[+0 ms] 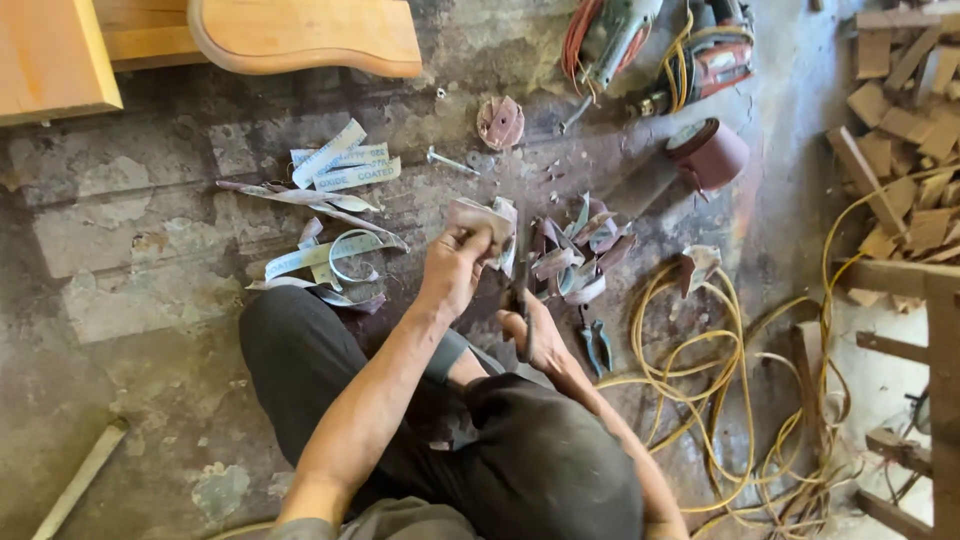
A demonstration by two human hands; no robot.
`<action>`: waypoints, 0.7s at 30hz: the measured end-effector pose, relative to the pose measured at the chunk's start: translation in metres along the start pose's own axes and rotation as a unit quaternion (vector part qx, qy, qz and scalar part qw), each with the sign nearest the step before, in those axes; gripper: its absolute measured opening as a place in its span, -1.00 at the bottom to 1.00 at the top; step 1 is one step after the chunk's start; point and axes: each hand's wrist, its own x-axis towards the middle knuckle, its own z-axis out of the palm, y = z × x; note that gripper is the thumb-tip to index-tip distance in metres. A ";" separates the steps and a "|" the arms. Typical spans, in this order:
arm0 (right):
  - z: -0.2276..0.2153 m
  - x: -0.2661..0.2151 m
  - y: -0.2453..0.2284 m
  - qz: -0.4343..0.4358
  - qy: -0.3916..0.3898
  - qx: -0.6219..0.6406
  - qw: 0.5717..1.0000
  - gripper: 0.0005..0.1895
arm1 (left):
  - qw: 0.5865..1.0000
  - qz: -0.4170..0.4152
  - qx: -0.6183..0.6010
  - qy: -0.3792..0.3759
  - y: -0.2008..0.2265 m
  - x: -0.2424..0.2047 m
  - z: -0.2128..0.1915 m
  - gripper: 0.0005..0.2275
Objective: Cutting sandpaper into smaller strips using scissors.
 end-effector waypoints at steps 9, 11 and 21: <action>0.010 -0.025 0.023 -0.083 0.127 0.488 0.859 -0.90 | 0.865 -0.018 0.499 -0.050 -0.066 0.027 -0.022 -0.73; 0.006 -0.014 0.027 -0.086 0.097 0.483 0.866 -0.89 | 0.821 0.094 0.562 0.027 -0.053 0.034 -0.028 -0.71; 0.018 0.044 -0.021 0.003 0.053 0.254 0.966 -0.84 | 0.518 0.307 0.772 0.202 0.061 0.096 -0.131 -0.61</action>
